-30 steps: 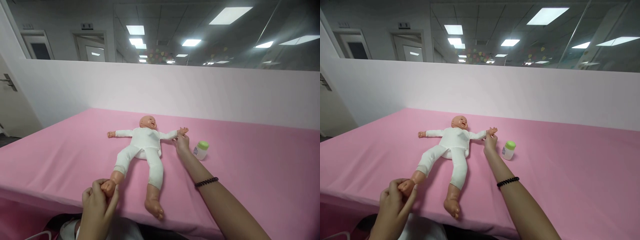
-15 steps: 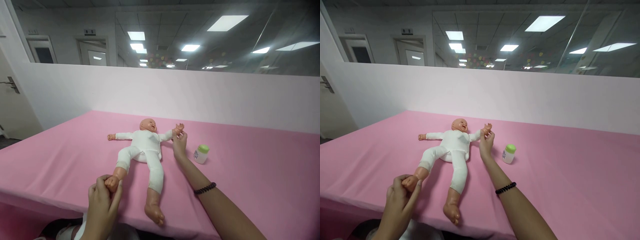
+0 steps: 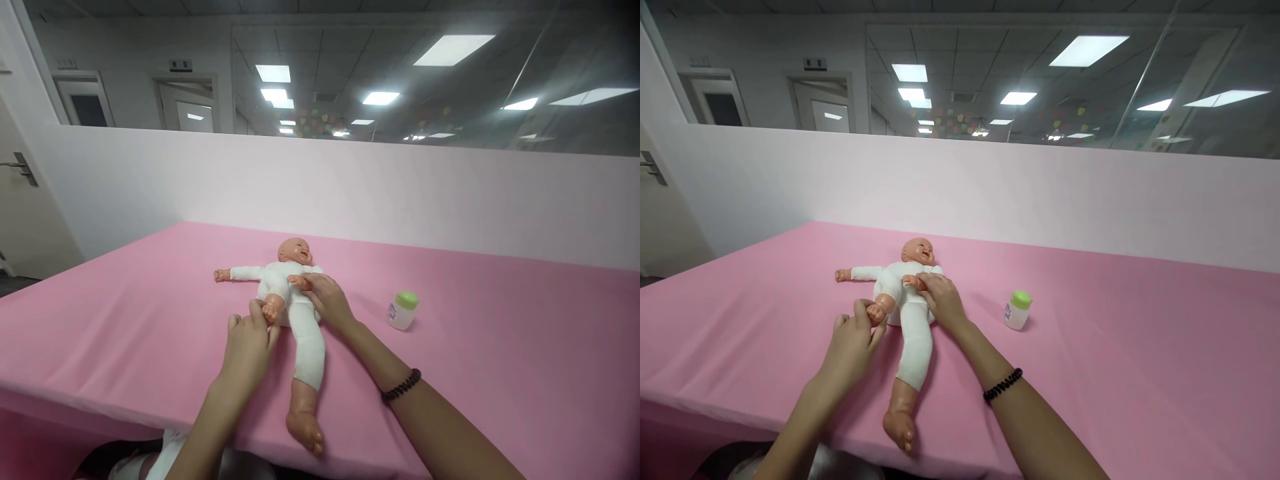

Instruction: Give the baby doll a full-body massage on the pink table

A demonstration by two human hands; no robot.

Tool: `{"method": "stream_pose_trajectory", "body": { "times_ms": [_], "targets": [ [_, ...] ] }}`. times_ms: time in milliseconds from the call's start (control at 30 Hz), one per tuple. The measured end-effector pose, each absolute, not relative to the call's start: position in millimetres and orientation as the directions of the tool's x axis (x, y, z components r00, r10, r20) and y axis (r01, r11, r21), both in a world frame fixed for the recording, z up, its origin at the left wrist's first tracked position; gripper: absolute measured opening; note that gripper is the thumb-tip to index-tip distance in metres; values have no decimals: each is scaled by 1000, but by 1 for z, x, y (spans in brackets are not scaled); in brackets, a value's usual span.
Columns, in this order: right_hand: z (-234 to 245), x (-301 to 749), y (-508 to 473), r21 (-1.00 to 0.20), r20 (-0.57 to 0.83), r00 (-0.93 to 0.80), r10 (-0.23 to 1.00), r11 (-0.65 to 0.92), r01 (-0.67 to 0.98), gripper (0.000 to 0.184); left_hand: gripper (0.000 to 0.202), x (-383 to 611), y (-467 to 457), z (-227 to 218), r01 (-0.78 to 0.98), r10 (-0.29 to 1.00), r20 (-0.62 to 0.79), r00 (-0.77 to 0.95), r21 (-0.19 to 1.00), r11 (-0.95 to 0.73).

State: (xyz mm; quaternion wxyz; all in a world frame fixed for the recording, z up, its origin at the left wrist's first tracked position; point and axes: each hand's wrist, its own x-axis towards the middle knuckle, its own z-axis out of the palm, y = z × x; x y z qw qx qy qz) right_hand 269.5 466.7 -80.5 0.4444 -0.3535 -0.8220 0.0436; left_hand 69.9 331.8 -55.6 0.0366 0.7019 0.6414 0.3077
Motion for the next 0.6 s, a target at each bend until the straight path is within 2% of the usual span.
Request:
{"method": "stream_pose_trajectory", "body": {
  "times_ms": [67,167,300,433,533,600],
  "targets": [
    [-80,269,466,-406,704,-333,627,740,536,32,13,70,333,-58,869,926,378,-5,459,-183],
    [-77,270,465,-513,718,-211,664,709,485,35,12,66,324,-58,845,904,426,-44,499,-193],
    [-68,277,470,-727,678,164,717,621,292,43,24,50,294,-63,770,861,470,-193,617,-164],
    [-65,292,485,-860,451,452,770,509,-9,56,36,29,258,-78,713,834,450,-319,693,-101],
    [-76,307,501,-907,181,570,802,360,-219,45,38,17,243,-92,723,848,414,-331,688,-54],
    [-88,315,509,-922,29,596,802,252,-295,34,36,13,240,-102,750,862,403,-309,660,-39]
  ]
}}
